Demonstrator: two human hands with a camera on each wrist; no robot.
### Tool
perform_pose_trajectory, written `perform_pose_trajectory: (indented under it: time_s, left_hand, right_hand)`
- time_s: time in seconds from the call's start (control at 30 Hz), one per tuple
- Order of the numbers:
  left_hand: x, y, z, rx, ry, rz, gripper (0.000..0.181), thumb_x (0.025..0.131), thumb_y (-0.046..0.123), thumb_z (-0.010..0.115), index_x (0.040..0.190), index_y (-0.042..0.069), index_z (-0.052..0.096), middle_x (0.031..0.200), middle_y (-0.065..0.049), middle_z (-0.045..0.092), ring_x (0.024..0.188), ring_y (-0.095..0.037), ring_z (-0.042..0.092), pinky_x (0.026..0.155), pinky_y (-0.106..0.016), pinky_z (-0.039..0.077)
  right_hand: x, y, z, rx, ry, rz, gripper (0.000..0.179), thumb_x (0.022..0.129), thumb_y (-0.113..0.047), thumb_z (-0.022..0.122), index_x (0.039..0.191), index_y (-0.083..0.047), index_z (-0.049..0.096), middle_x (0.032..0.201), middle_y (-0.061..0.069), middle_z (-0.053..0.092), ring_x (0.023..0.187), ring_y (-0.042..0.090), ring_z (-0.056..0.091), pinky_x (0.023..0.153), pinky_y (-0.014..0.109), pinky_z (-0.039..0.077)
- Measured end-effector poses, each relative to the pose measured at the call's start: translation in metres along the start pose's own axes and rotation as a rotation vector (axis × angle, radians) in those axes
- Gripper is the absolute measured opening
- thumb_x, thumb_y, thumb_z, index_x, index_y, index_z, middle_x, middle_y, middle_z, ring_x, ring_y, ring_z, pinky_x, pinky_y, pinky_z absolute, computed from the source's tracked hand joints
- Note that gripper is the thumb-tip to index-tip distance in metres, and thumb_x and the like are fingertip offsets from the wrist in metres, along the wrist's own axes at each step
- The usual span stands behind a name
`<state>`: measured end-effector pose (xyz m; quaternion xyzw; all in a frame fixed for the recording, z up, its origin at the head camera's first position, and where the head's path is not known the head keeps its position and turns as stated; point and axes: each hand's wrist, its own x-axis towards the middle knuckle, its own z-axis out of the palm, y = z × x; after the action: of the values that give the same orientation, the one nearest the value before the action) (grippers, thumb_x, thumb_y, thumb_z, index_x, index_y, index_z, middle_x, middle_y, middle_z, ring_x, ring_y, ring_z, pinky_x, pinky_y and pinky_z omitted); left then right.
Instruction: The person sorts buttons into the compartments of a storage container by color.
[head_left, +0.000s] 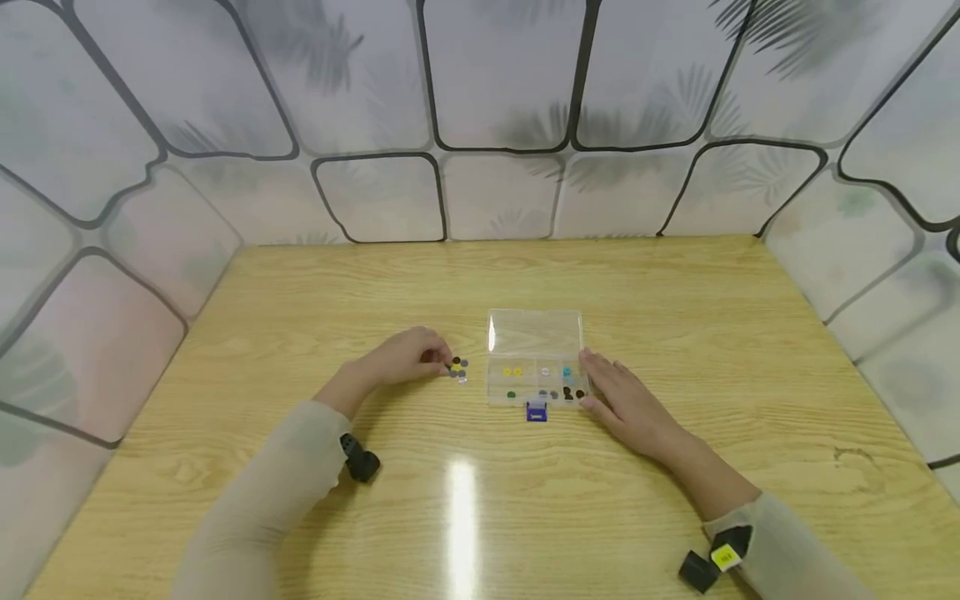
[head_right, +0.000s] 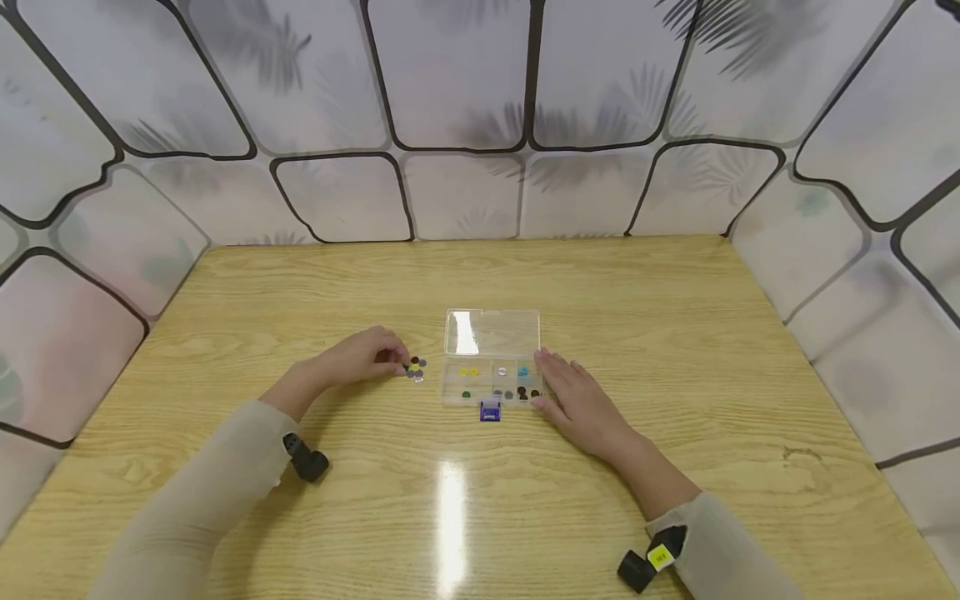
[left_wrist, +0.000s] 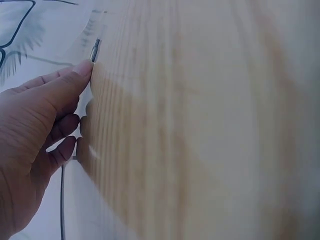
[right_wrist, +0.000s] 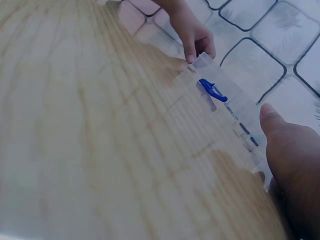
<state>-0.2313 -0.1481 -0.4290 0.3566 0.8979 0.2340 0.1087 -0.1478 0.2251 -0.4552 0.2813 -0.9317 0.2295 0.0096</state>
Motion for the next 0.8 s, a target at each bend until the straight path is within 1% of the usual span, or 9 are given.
perform_pose_trajectory:
  time_s: [0.17, 0.3, 0.53, 0.57, 0.77, 0.8]
  left_hand:
    - [-0.009, 0.003, 0.004, 0.075, 0.049, -0.018, 0.011, 0.09, 0.027, 0.066, 0.093, 0.017, 0.068, 0.084, 0.007, 0.059, 0.079, -0.011, 0.046, 0.073, -0.03, 0.04]
    - [-0.016, 0.007, 0.007, 0.106, 0.067, -0.019, 0.012, 0.09, 0.028, 0.066, 0.092, 0.017, 0.068, 0.084, 0.008, 0.061, 0.078, -0.01, 0.047, 0.074, -0.03, 0.04]
    - [-0.026, 0.014, 0.009, 0.076, 0.064, -0.06, 0.012, 0.089, 0.027, 0.066, 0.093, 0.015, 0.067, 0.079, 0.009, 0.056, 0.074, -0.009, 0.043, 0.068, -0.026, 0.039]
    - [-0.027, 0.014, 0.01, 0.077, 0.07, -0.055, 0.012, 0.089, 0.026, 0.066, 0.093, 0.015, 0.067, 0.079, 0.009, 0.056, 0.074, -0.009, 0.043, 0.071, -0.027, 0.04]
    - [-0.031, 0.019, 0.015, 0.04, 0.108, -0.072, 0.013, 0.089, 0.028, 0.066, 0.093, 0.016, 0.068, 0.081, 0.009, 0.058, 0.076, -0.009, 0.044, 0.072, -0.027, 0.041]
    - [-0.032, 0.02, 0.016, 0.028, 0.112, -0.079, 0.013, 0.089, 0.028, 0.066, 0.093, 0.015, 0.068, 0.082, 0.008, 0.058, 0.077, -0.009, 0.045, 0.07, -0.026, 0.041]
  right_hand:
    - [0.0, 0.0, 0.0, -0.004, -0.003, -0.002, 0.063, 0.101, -0.031, 0.045, 0.149, -0.002, 0.019, 0.154, 0.016, 0.022, 0.14, 0.035, 0.023, 0.113, 0.051, 0.014]
    - [0.0, 0.0, 0.0, -0.008, -0.003, -0.003, 0.063, 0.1, -0.031, 0.045, 0.15, -0.002, 0.019, 0.154, 0.017, 0.022, 0.14, 0.036, 0.023, 0.113, 0.051, 0.014]
    - [0.0, 0.0, 0.0, 0.0, -0.021, 0.009, 0.063, 0.101, -0.03, 0.045, 0.149, -0.002, 0.018, 0.155, 0.016, 0.02, 0.141, 0.035, 0.022, 0.113, 0.051, 0.013]
    - [0.0, 0.0, 0.0, 0.0, -0.018, 0.008, 0.062, 0.101, -0.03, 0.045, 0.149, -0.001, 0.018, 0.154, 0.016, 0.021, 0.141, 0.035, 0.022, 0.113, 0.051, 0.013]
    - [0.0, 0.001, 0.002, -0.005, -0.005, 0.003, 0.063, 0.101, -0.031, 0.044, 0.15, -0.003, 0.018, 0.154, 0.017, 0.022, 0.14, 0.037, 0.023, 0.113, 0.051, 0.014]
    - [0.0, 0.001, 0.002, -0.005, -0.003, 0.003, 0.063, 0.101, -0.031, 0.044, 0.15, -0.003, 0.017, 0.154, 0.017, 0.022, 0.14, 0.037, 0.023, 0.113, 0.05, 0.014]
